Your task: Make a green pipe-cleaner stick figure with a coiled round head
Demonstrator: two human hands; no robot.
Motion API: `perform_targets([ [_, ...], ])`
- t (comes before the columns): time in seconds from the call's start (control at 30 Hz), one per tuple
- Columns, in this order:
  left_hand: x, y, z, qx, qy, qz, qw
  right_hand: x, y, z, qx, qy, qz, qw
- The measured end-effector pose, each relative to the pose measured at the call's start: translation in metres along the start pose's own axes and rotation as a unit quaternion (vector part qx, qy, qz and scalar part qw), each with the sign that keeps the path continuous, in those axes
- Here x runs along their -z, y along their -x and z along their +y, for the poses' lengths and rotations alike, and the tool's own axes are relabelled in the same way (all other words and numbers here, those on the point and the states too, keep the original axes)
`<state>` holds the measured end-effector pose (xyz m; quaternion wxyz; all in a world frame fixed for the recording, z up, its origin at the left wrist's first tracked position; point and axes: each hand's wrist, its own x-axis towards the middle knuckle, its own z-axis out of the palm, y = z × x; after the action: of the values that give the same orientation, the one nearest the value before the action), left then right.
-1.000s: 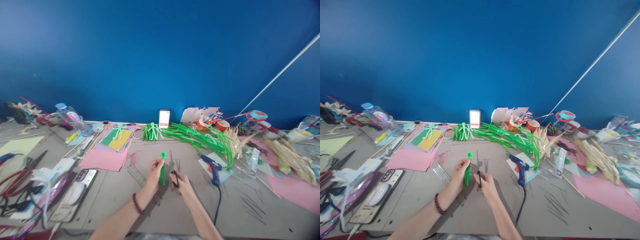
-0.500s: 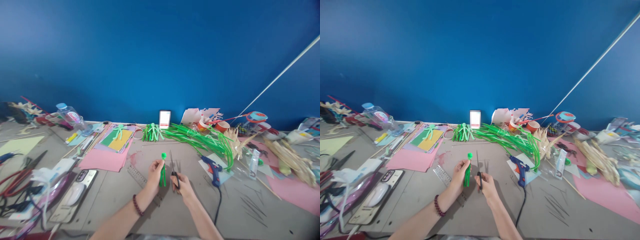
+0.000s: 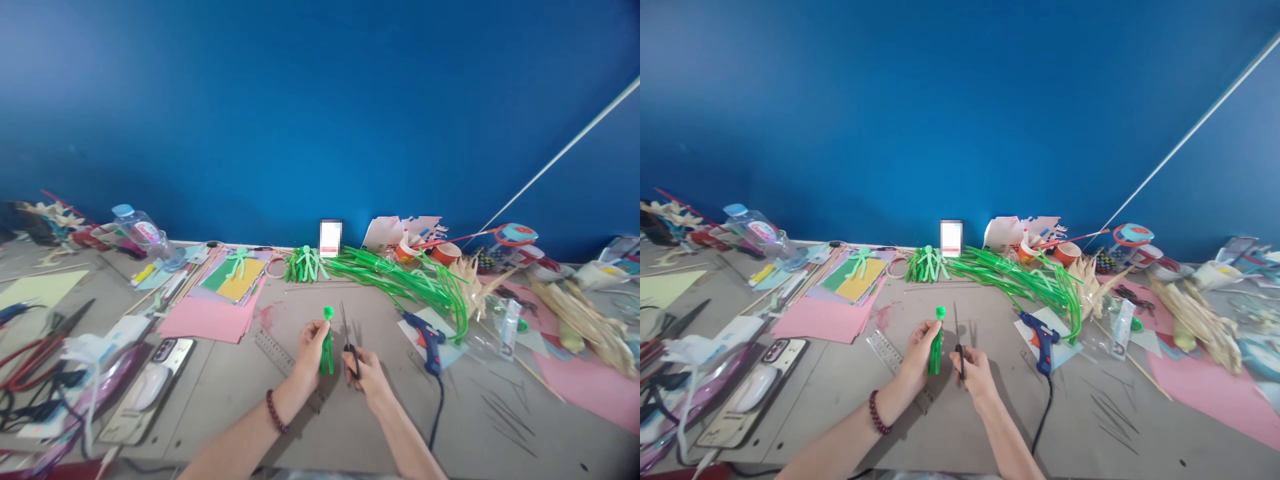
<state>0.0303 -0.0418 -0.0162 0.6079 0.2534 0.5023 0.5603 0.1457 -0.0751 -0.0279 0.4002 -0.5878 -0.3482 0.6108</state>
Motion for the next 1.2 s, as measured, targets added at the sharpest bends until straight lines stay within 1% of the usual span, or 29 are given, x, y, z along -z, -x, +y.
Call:
perform_targets([
  [0.13,-0.0001,-0.0010,-0.0015,0.001,-0.001,-0.005,1.000,0.0010,-0.0001,0.0015,-0.002,-0.005,-0.002,1.000],
  [0.33,-0.0003,-0.0018,-0.0003,-0.001,0.015,0.000,1.000,0.0016,0.0012,-0.0006,-0.012,-0.011,-0.029,0.999],
  [0.43,-0.0005,-0.0021,0.0012,-0.002,0.014,-0.007,1.000,0.0015,0.0017,-0.0033,-0.015,-0.002,-0.034,0.999],
  [0.63,-0.0005,-0.0032,0.0019,0.000,-0.001,-0.007,1.000,0.0020,0.0026,-0.0046,-0.003,0.005,-0.048,0.999],
  [0.87,0.0001,-0.0013,0.0013,0.002,0.017,-0.015,1.000,0.0023,0.0013,-0.0019,-0.001,-0.003,-0.037,0.999],
  [1.07,0.0008,-0.0031,0.0000,-0.012,0.002,-0.012,1.000,0.0033,-0.0002,-0.0006,0.001,0.008,-0.044,0.999],
  [1.2,0.0006,-0.0030,0.0008,-0.025,-0.006,-0.016,1.000,0.0029,-0.0003,0.0014,0.013,0.017,-0.023,1.000],
])
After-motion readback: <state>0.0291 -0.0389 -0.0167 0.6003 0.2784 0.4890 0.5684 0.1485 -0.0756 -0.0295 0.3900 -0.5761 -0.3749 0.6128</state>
